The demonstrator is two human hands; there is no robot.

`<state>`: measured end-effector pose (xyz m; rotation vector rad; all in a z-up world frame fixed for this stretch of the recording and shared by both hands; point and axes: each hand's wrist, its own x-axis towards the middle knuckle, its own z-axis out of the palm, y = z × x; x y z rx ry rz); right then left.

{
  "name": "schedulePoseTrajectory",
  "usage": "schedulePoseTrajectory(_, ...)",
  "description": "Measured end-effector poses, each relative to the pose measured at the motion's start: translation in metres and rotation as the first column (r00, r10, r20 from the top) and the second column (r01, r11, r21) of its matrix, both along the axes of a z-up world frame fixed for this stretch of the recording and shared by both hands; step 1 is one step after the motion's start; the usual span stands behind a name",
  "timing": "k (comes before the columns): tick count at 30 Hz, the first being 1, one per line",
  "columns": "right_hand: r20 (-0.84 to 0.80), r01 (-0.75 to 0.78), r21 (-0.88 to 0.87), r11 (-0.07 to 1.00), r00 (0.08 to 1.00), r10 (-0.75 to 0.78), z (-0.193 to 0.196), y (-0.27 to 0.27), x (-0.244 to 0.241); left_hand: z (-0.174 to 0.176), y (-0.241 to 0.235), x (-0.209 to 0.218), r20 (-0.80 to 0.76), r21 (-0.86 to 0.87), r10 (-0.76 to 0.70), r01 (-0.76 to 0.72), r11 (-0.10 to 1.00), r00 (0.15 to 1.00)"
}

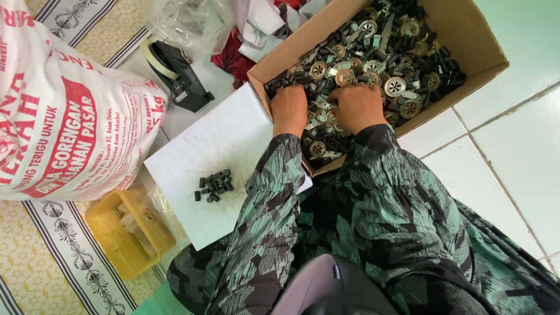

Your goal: The person sits on the floor and sorts small black cylindrical parts from a cardboard box filled with mixed hardware. They pick parts from the box, place them on a white sheet, and then transfer them into a clear plastic bag.

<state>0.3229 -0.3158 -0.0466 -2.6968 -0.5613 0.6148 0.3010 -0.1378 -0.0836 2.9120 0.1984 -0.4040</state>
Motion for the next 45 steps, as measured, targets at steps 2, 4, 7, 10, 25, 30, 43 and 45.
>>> schedulePoseTrajectory(2,-0.004,-0.026,-0.006,1.000,1.000,0.026,-0.006,0.006,0.000,0.006,-0.001,-0.001,-0.008,-0.082,-0.001,0.000,0.997,1.000)
schedulePoseTrajectory(4,-0.008,-0.054,-0.012,0.998,0.998,0.054,-0.012,0.011,0.001,0.005,0.000,-0.002,-0.016,-0.165,0.001,-0.003,0.986,1.000)
schedulePoseTrajectory(7,-0.003,-0.066,-0.010,0.998,0.998,0.066,-0.020,0.014,0.002,0.005,0.000,-0.003,-0.031,-0.196,0.007,-0.013,0.980,1.000)
schedulePoseTrajectory(10,0.004,-0.082,-0.022,0.996,0.997,0.082,-0.020,0.014,0.003,0.028,-0.002,-0.003,-0.097,-0.242,-0.022,-0.002,0.970,0.995)
schedulePoseTrajectory(25,0.019,-0.164,-0.036,0.986,0.986,0.165,0.006,0.027,-0.009,-0.005,0.001,0.006,-0.010,-0.254,-0.016,0.013,0.967,1.000)
schedulePoseTrajectory(30,0.085,-0.201,-0.059,0.978,0.975,0.205,-0.028,0.026,-0.006,0.016,-0.006,-0.001,-0.020,-0.270,-0.003,-0.003,0.963,1.000)
schedulePoseTrajectory(43,0.096,-0.115,-0.095,0.989,0.988,0.124,-0.095,0.028,-0.005,-0.008,-0.003,0.003,-0.014,-0.217,-0.076,0.071,0.974,0.997)
schedulePoseTrajectory(45,0.161,-0.169,-0.127,0.977,0.969,0.188,-0.096,0.027,-0.007,-0.010,-0.003,0.003,-0.032,-0.297,-0.019,0.009,0.955,0.999)
